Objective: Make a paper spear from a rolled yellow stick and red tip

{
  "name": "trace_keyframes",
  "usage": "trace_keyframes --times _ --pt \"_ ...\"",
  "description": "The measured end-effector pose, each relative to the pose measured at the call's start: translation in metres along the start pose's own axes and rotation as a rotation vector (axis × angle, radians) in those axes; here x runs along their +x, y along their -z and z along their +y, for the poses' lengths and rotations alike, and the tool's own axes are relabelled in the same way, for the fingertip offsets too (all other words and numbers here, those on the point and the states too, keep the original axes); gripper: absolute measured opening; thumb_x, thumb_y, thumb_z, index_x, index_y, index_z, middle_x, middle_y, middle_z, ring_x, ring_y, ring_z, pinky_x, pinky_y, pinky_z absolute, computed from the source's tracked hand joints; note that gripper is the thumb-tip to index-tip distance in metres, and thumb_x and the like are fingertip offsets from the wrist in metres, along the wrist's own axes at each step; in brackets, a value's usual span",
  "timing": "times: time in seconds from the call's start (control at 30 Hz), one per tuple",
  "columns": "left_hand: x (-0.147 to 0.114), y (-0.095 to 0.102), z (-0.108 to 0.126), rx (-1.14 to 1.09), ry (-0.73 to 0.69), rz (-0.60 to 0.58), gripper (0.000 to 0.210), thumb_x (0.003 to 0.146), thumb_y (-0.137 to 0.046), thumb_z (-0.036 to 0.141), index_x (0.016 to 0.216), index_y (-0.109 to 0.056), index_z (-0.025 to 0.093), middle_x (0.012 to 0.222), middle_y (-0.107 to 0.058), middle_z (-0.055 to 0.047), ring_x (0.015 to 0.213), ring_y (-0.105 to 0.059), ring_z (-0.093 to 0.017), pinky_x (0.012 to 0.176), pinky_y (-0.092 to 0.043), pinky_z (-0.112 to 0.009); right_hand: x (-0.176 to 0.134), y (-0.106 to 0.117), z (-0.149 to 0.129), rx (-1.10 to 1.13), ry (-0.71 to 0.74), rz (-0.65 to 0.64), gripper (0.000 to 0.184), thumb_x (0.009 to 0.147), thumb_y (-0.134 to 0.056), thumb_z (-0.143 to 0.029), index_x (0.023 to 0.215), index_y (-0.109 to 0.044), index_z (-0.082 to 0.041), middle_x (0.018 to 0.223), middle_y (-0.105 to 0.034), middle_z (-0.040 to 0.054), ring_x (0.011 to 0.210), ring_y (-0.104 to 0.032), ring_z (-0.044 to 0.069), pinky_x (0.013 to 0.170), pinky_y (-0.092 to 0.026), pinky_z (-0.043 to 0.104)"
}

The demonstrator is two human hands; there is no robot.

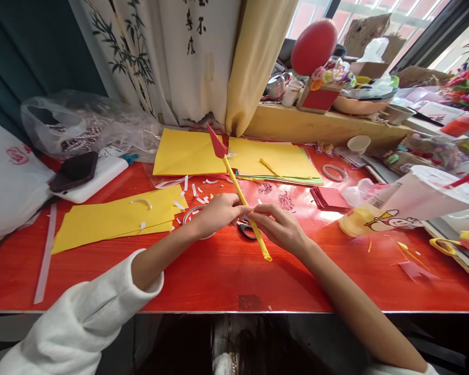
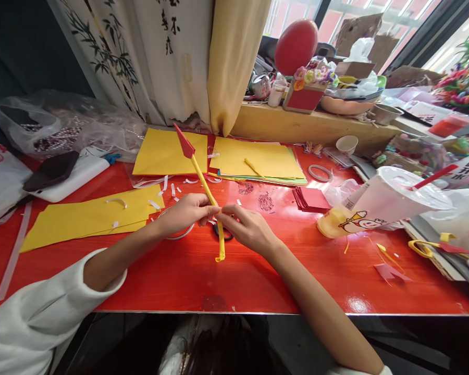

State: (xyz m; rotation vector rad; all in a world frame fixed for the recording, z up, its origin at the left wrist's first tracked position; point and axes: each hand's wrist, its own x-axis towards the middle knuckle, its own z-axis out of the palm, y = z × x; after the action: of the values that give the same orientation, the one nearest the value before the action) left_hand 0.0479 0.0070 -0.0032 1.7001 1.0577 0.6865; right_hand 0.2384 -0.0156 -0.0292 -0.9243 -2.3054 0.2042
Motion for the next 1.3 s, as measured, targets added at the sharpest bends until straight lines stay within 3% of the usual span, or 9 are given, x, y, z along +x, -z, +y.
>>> trace_keyframes --times 0.2,0.33,0.43,0.57,0.77,0.87,1.03,1.13,1.3 --pt "-0.003 -0.010 0.003 0.097 -0.013 0.058 0.022 0.077 -0.050 0.033 0.065 -0.054 0.015 0.057 -0.053 0.001 0.054 -0.048 -0.010 0.051 -0.035 -0.021 0.004 -0.003 -0.009 0.049 0.068 0.128 0.018 0.085 -0.043 -0.017 0.090 -0.059 -0.021 0.083 -0.055 0.0070 0.072 -0.054 0.015 0.064 -0.045 0.028" --pt "-0.004 -0.012 0.002 0.090 0.019 0.087 0.029 0.077 -0.050 0.040 0.062 -0.051 0.015 0.055 -0.052 0.001 0.053 -0.048 -0.010 0.050 -0.034 -0.021 0.007 -0.004 -0.011 0.200 -0.057 0.175 0.014 0.085 -0.045 -0.019 0.078 -0.057 -0.020 0.076 -0.051 0.0041 0.068 -0.050 0.014 0.060 -0.043 0.027" --pt "0.000 -0.011 -0.002 -0.055 0.048 0.019 0.032 0.076 -0.052 0.044 0.064 -0.051 0.014 0.054 -0.049 0.002 0.051 -0.047 -0.009 0.049 -0.036 -0.022 0.009 -0.007 -0.008 0.546 -0.249 0.153 0.015 0.085 -0.048 -0.027 0.075 -0.056 -0.019 0.068 -0.050 0.0007 0.060 -0.050 0.012 0.054 -0.043 0.025" --pt "0.002 -0.011 -0.004 -0.417 -0.001 -0.044 0.031 0.074 -0.057 0.044 0.082 -0.053 0.014 0.068 -0.053 0.001 0.055 -0.049 -0.007 0.053 -0.040 -0.021 0.012 -0.010 -0.011 1.090 -0.475 0.213 0.010 0.084 -0.051 -0.029 0.084 -0.057 -0.020 0.063 -0.052 -0.0028 0.051 -0.050 0.008 0.046 -0.041 0.020" --pt "-0.005 -0.013 0.002 -0.568 -0.219 0.010 0.022 0.076 -0.058 0.036 0.077 -0.053 0.014 0.059 -0.048 0.004 0.053 -0.045 -0.006 0.053 -0.038 -0.019 0.016 -0.007 -0.022 1.462 -0.656 0.284 0.009 0.078 -0.060 -0.027 0.080 -0.058 -0.018 0.060 -0.052 -0.0041 0.046 -0.049 0.003 0.039 -0.037 0.012" --pt "-0.008 -0.013 0.003 -0.550 -0.274 0.023 0.021 0.076 -0.059 0.034 0.076 -0.053 0.014 0.059 -0.047 0.003 0.053 -0.045 -0.006 0.053 -0.038 -0.019 0.016 -0.006 -0.022 1.525 -0.693 0.325 0.012 0.078 -0.060 -0.029 0.078 -0.057 -0.017 0.058 -0.051 -0.0048 0.042 -0.044 0.001 0.037 -0.035 0.010" --pt "-0.008 -0.016 0.003 -0.604 -0.332 0.127 0.014 0.079 -0.055 0.030 0.082 -0.052 0.016 0.066 -0.049 0.003 0.056 -0.047 -0.007 0.052 -0.042 -0.020 0.014 -0.009 -0.021 1.517 -0.699 0.248 0.018 0.078 -0.060 -0.028 0.068 -0.055 -0.015 0.059 -0.052 -0.0036 0.041 -0.043 0.001 0.036 -0.033 0.011" --pt "-0.007 -0.016 0.004 -0.657 -0.327 0.179 0.014 0.080 -0.054 0.029 0.080 -0.049 0.016 0.063 -0.044 0.004 0.052 -0.042 -0.004 0.047 -0.037 -0.017 0.014 -0.014 -0.023 1.522 -0.678 0.200 0.018 0.079 -0.059 -0.026 0.066 -0.055 -0.014 0.057 -0.050 -0.0039 0.039 -0.041 0.001 0.035 -0.032 0.012" --pt "-0.010 -0.014 0.010 -0.667 -0.271 0.105 0.018 0.079 -0.056 0.031 0.077 -0.047 0.015 0.069 -0.042 0.005 0.047 -0.040 -0.001 0.046 -0.034 -0.017 0.011 -0.014 -0.026 1.496 -0.630 0.151 0.009 0.077 -0.061 -0.025 0.075 -0.057 -0.017 0.056 -0.053 -0.0039 0.039 -0.046 0.004 0.035 -0.031 0.015"
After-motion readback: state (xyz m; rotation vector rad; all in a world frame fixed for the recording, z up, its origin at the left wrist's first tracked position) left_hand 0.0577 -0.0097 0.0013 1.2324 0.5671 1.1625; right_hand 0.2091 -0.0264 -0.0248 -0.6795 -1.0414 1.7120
